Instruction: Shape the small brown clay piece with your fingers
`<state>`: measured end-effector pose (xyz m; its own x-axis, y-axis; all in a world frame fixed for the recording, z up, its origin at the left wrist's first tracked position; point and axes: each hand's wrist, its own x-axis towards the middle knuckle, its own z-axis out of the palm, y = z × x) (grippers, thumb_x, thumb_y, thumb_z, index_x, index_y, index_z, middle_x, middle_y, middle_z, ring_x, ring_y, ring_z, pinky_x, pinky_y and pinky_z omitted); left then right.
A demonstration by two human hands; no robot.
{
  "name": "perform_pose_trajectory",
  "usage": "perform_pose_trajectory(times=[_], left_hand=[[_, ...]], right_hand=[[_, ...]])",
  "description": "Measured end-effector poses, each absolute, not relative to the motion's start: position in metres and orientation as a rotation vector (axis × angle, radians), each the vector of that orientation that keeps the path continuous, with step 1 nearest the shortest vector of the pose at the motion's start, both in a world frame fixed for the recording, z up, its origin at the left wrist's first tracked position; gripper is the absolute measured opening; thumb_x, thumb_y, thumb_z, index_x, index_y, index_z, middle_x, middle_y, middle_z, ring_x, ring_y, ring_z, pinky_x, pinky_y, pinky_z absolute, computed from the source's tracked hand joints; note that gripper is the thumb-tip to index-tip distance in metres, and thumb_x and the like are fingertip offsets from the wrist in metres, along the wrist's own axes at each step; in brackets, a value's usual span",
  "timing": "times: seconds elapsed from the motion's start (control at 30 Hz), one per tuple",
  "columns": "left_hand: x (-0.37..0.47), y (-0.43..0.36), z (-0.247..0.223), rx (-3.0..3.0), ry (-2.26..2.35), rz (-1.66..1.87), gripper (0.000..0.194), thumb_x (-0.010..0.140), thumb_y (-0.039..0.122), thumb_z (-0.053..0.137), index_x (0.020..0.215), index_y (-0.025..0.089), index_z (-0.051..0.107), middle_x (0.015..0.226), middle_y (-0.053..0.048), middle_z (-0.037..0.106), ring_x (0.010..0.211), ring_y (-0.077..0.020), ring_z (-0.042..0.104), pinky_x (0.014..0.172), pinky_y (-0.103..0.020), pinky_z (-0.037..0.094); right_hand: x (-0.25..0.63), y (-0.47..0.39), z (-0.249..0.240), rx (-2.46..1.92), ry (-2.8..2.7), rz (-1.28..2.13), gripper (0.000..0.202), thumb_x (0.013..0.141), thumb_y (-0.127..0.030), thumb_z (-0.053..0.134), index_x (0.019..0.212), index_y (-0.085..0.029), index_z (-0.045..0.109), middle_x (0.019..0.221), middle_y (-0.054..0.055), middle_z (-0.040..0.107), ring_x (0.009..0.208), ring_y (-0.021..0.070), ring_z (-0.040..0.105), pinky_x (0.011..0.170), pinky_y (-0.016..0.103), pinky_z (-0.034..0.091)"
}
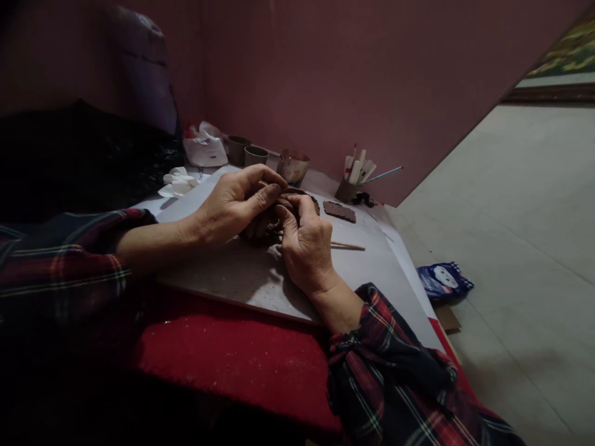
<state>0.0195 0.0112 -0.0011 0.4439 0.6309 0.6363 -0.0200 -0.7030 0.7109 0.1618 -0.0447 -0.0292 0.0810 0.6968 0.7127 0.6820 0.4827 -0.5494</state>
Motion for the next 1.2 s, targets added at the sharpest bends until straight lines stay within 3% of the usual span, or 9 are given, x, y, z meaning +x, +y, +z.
perform_pose_trajectory(times=[0.3, 0.5, 0.67, 0.93, 1.2], left_hand=[[0.021, 0.013, -0.001, 2.13, 0.585, 1.382, 0.007, 0.087, 0.017, 0.055, 0.083, 0.016, 0.06, 0.07, 0.0, 0.063, 0.067, -0.0109, 0.057, 0.062, -0.023, 0.045], [0.022, 0.014, -0.002, 2.164, 0.617, 1.395, 0.008, 0.087, 0.017, 0.055, 0.083, 0.016, 0.062, 0.067, 0.001, 0.063, 0.063, -0.0106, 0.056, 0.061, -0.024, 0.044], [0.022, 0.015, -0.003, 2.27, 0.689, 1.365, 0.008, 0.085, 0.016, 0.057, 0.081, 0.015, 0.064, 0.07, 0.001, 0.065, 0.065, -0.0103, 0.056, 0.063, -0.023, 0.043], [0.022, 0.019, -0.008, 2.379, 0.716, 1.373, 0.011, 0.085, 0.015, 0.055, 0.087, 0.016, 0.066, 0.075, 0.001, 0.068, 0.067, -0.0105, 0.058, 0.066, -0.023, 0.044], [0.019, 0.009, -0.003, 2.221, 0.617, 1.338, 0.015, 0.091, 0.02, 0.054, 0.106, 0.018, 0.059, 0.074, 0.0, 0.067, 0.067, -0.0139, 0.063, 0.065, -0.026, 0.048]], right_hand=[[0.164, -0.042, -0.031, -1.174, -1.646, 0.019, 0.02, 0.097, -0.041, 0.05, 0.099, -0.023, 0.059, 0.098, 0.005, 0.07, 0.09, 0.0184, 0.067, 0.07, 0.03, 0.051], [0.163, -0.043, -0.032, -1.191, -1.613, 0.046, 0.022, 0.098, -0.04, 0.049, 0.105, -0.023, 0.06, 0.085, 0.002, 0.069, 0.074, 0.0159, 0.064, 0.065, 0.03, 0.05], [0.165, -0.04, -0.034, -1.177, -1.634, 0.026, 0.017, 0.095, -0.035, 0.054, 0.103, -0.022, 0.062, 0.099, 0.006, 0.071, 0.09, 0.0195, 0.068, 0.071, 0.032, 0.054], [0.165, -0.041, -0.032, -1.165, -1.643, -0.009, 0.015, 0.093, -0.028, 0.055, 0.103, -0.021, 0.064, 0.106, 0.007, 0.074, 0.099, 0.0218, 0.069, 0.083, 0.039, 0.056], [0.162, -0.041, -0.032, -1.165, -1.622, -0.026, 0.014, 0.095, -0.031, 0.054, 0.103, -0.023, 0.061, 0.104, 0.006, 0.073, 0.094, 0.0216, 0.068, 0.077, 0.037, 0.055]])
